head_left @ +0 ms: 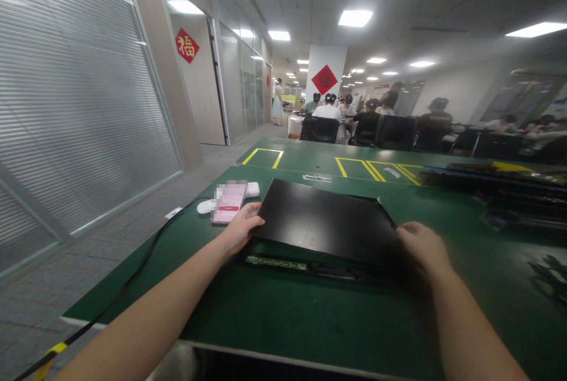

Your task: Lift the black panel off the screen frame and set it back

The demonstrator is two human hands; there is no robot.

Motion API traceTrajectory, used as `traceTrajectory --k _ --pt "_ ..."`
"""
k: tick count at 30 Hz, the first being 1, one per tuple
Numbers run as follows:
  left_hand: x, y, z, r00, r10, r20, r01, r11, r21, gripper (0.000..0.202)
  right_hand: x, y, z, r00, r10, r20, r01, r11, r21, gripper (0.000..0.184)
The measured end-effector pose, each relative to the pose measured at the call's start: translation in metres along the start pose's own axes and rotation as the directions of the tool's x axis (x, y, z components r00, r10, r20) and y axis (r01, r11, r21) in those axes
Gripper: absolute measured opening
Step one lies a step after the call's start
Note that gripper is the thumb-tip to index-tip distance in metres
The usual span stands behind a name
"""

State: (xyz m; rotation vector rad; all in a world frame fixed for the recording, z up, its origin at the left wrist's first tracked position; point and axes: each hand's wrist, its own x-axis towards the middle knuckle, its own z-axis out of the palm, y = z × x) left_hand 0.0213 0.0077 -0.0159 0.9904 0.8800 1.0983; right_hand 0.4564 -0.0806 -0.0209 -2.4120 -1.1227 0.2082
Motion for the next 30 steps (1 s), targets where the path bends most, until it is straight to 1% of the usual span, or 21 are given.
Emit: traceTrajectory --k 5,16,19,25,30 --pt "-0.0001 -0.0012 0.0005 1.0 0.004 -0.012 -0.004 1.0 0.005 0.056 0.0016 0.0013 -0.0008 1.0 0.005 0.0 -0.005 1.0 0.01 0.036" --pt "0.0011 -0.0033 -0.0015 1.0 0.013 -0.002 -0.012 1.0 0.025 0.057 0.0029 0.0055 0.0024 0.998 -0.022 -0.058 0.026 0.997 0.069 0.033" --pt "0.0006 -0.003 -0.0007 1.0 0.015 0.004 -0.015 0.999 0.029 0.056 0.0039 0.0066 0.0037 0.997 -0.032 -0.071 0.035 0.998 0.05 0.033" --pt "0.0006 -0.0029 -0.0009 1.0 0.02 0.003 -0.02 1.0 0.023 0.056 0.0029 0.005 0.0021 0.999 -0.018 -0.052 0.019 0.999 0.035 0.034" --pt "0.0002 -0.0031 -0.0014 1.0 0.022 0.005 -0.022 1.0 0.022 0.055 0.0022 0.0047 0.0016 0.999 -0.041 -0.025 0.041 0.999 0.008 0.034"
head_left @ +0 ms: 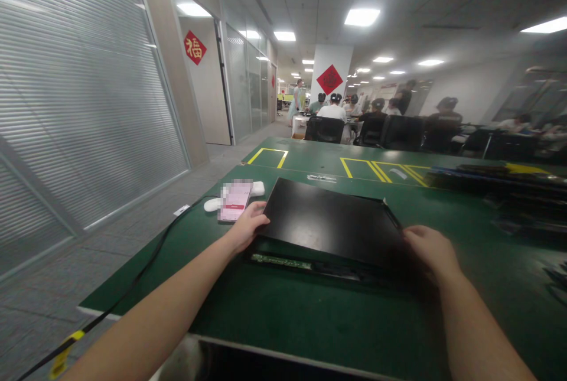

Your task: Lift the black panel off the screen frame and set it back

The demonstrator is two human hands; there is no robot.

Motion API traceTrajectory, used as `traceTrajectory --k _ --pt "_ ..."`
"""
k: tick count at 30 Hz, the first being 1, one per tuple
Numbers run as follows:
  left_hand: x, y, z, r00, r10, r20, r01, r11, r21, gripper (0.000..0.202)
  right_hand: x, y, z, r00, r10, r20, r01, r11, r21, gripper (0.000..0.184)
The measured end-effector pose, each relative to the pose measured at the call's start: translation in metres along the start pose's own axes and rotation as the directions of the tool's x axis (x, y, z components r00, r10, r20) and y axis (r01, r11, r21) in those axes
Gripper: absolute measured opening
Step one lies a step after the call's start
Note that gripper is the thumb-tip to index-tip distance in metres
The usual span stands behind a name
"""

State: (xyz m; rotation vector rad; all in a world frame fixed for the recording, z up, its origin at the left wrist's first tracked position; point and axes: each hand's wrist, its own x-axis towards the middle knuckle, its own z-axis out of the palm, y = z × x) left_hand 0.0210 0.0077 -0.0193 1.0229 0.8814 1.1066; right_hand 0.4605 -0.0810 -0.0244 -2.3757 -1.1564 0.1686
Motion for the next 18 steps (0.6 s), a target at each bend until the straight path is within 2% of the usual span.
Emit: traceTrajectory --k 18 --pt "-0.0045 0.0022 0.0028 1.0 0.015 -0.009 -0.015 1.0 0.012 0.048 0.0016 0.0028 0.0008 1.0 -0.025 0.006 0.025 1.0 -0.008 0.034"
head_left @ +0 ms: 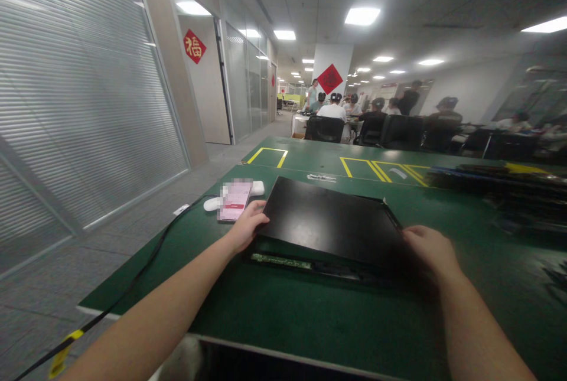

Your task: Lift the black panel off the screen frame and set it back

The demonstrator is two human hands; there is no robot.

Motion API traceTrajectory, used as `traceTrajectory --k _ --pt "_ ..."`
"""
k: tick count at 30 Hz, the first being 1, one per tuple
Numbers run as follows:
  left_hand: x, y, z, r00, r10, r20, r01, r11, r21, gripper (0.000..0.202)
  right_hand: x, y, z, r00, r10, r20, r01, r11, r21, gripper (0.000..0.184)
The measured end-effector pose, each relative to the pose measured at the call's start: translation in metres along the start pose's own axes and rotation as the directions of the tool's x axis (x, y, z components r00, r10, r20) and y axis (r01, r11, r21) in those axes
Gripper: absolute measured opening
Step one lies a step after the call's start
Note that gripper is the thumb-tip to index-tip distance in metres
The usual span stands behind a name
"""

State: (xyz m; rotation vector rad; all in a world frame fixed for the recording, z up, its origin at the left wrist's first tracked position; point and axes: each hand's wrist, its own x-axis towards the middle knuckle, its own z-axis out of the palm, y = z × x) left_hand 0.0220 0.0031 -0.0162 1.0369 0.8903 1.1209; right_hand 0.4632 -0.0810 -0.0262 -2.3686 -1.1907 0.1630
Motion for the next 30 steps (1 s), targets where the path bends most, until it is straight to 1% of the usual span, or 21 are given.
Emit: traceTrajectory --k 6,10,15,21,23,26,28,30 --pt "0.002 -0.001 0.0 1.0 -0.004 -0.001 0.004 1.0 -0.02 0.045 0.002 0.001 0.0 0.999 0.027 0.017 -0.027 1.0 0.011 0.034" --pt "0.006 -0.002 -0.001 1.0 0.002 -0.024 -0.003 1.0 -0.018 0.041 0.004 0.004 0.002 1.0 0.018 -0.004 -0.018 1.0 0.02 0.033" --pt "0.007 -0.002 -0.001 0.999 0.019 -0.028 -0.02 0.999 -0.029 0.043 0.006 0.007 0.003 1.0 0.026 -0.007 -0.026 0.999 0.041 0.032" --pt "0.01 -0.004 -0.005 0.996 0.085 0.006 -0.085 0.996 -0.02 0.041 0.005 0.008 0.003 0.999 0.026 -0.025 -0.024 0.999 0.048 0.031" --pt "0.013 -0.006 -0.008 0.995 0.099 0.001 -0.099 0.995 -0.006 0.041 0.005 0.007 0.003 0.999 0.028 -0.022 -0.027 0.999 0.046 0.031" --pt "0.017 -0.009 -0.013 0.992 0.118 -0.048 -0.114 0.991 0.071 0.035 0.003 0.005 0.001 0.999 0.033 -0.015 -0.033 0.999 0.043 0.031" --pt "0.019 -0.01 -0.016 0.986 0.139 -0.09 -0.12 0.975 0.185 0.029 0.003 0.004 0.0 0.999 0.047 -0.01 -0.046 0.997 0.061 0.03" --pt "0.02 -0.012 -0.019 0.978 0.168 -0.12 -0.122 0.94 0.319 0.024 0.002 0.003 0.0 0.998 0.066 -0.001 -0.066 0.995 0.078 0.03"
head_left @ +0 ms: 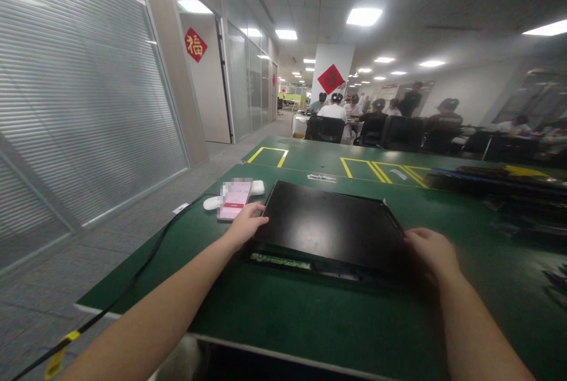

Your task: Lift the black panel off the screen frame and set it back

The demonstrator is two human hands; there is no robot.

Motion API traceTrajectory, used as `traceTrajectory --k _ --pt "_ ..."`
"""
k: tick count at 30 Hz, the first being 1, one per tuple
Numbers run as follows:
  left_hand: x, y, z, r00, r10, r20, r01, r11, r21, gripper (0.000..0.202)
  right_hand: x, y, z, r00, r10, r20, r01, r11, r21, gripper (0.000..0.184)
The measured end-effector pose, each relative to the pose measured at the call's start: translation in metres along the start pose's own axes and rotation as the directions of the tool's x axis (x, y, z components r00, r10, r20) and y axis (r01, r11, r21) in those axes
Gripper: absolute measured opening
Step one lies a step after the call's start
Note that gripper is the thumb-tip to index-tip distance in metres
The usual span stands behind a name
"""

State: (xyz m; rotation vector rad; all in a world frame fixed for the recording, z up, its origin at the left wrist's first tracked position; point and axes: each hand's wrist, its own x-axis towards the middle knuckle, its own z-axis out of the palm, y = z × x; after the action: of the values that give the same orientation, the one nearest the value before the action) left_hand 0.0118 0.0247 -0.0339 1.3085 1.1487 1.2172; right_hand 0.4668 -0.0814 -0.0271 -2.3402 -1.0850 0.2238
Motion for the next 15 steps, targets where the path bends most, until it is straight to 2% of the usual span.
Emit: traceTrajectory --k 2,6,15 --pt "0.001 -0.002 -0.0018 1.0 0.025 -0.013 -0.023 0.993 0.118 0.021 -0.0005 -0.0004 -0.0002 1.0 0.006 -0.001 -0.006 1.0 0.001 0.03" --pt "0.0022 -0.0049 -0.0049 0.997 0.073 0.027 -0.078 0.959 0.274 0.019 -0.0012 -0.0007 0.0001 1.0 -0.005 -0.021 0.006 1.0 0.004 0.03" --pt "0.0004 -0.0027 -0.0066 0.989 0.136 0.063 -0.15 0.89 0.431 0.024 -0.0017 -0.0014 -0.0007 1.0 0.024 0.001 -0.024 0.999 0.036 0.03"
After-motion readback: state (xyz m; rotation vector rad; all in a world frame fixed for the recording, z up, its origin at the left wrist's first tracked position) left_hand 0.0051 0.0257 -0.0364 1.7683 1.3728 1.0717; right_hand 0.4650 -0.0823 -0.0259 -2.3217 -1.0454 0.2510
